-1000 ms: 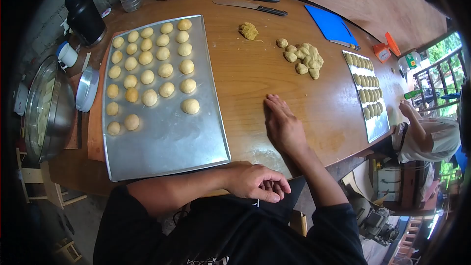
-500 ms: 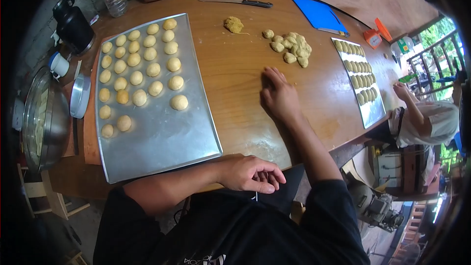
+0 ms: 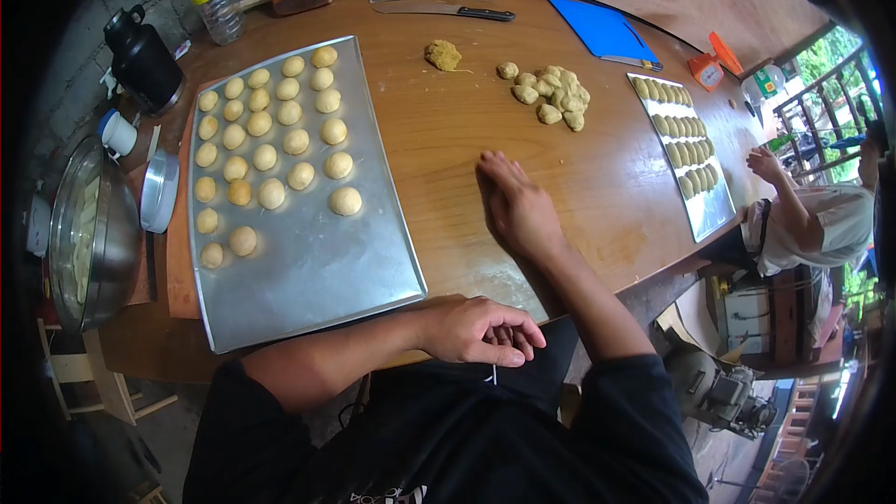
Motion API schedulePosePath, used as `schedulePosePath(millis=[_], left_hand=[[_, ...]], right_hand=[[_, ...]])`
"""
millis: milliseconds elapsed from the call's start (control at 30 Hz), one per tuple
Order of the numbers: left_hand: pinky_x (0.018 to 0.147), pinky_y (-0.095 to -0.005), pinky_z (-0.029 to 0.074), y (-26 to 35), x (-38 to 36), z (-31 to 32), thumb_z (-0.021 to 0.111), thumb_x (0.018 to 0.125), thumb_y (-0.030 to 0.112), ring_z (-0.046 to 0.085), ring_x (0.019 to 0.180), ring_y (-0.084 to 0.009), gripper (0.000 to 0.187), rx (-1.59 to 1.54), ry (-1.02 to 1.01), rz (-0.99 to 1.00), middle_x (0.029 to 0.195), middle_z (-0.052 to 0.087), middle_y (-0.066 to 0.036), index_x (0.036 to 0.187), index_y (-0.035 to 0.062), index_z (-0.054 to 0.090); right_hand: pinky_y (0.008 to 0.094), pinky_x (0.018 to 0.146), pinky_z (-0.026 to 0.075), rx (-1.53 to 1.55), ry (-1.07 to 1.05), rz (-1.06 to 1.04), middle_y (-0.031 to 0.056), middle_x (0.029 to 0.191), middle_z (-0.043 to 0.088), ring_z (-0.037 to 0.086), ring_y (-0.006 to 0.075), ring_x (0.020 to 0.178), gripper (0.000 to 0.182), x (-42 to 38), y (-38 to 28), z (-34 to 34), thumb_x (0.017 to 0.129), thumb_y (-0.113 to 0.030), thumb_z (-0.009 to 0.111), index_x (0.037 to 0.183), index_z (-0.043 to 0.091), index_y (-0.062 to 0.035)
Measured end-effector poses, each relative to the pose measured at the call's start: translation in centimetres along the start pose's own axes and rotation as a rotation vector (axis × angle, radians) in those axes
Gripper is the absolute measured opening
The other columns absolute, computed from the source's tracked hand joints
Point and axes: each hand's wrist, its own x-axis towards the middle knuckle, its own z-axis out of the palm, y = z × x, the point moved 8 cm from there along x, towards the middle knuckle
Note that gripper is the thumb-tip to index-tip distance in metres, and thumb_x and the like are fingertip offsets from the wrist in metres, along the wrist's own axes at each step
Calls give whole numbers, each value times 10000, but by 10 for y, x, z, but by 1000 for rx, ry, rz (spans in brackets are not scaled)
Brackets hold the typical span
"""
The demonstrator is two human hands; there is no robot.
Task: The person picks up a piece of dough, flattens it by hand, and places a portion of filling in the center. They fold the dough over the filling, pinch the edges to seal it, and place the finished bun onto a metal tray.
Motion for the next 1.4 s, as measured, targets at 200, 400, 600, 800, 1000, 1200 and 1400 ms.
schedulePosePath(millis=[200,400,600,800,1000,1200,1400], left_hand=[[939,-310,567,0,1,1,720,1052,319,733,1067,-149,437,-34,-12,14,1203,786,-64,1402,61,676],[937,-309,566,0,1,1,710,1058,305,727,1061,-142,423,-9,-18,-8,1214,782,-59,1403,62,677],[938,-313,568,0,2,1,717,1055,290,729,1059,-135,417,1,-14,-2,1208,786,-59,1401,60,680],[931,-320,576,16,-2,-2,739,1035,225,736,1047,-134,388,167,164,21,1201,789,-59,1377,49,692],[1079,-441,550,67,21,-48,762,966,146,709,1181,-312,508,939,660,5,1311,736,-131,1446,39,635],[1228,-499,418,42,61,-82,699,991,187,514,1467,-396,644,1375,676,-206,1637,525,-168,1588,46,504],[1145,-471,494,58,42,-66,699,989,118,620,1352,-366,519,1202,642,-17,1539,612,-191,1491,20,607]], right_hand=[[504,1230,458,-27,23,108,254,1407,685,621,436,1360,327,13,19,-12,978,-33,590,1292,672,5],[502,1237,451,48,-41,0,254,1416,683,615,419,1383,353,-15,-2,-5,968,-15,582,1308,675,6],[498,1182,503,-27,79,46,251,1398,694,636,411,1361,289,10,20,-6,1009,-96,600,1261,711,-7],[312,815,593,734,93,362,67,979,812,754,140,905,286,34,100,-60,1075,-263,637,1101,776,-15],[239,703,549,937,492,379,105,937,795,722,110,803,305,33,166,-88,1119,-245,618,1121,746,32],[282,682,566,730,461,326,85,819,798,735,124,732,303,35,153,-85,1082,-263,671,1082,780,20],[334,711,593,618,467,295,92,794,792,761,176,721,289,33,134,-100,1060,-295,680,1051,786,-26]])
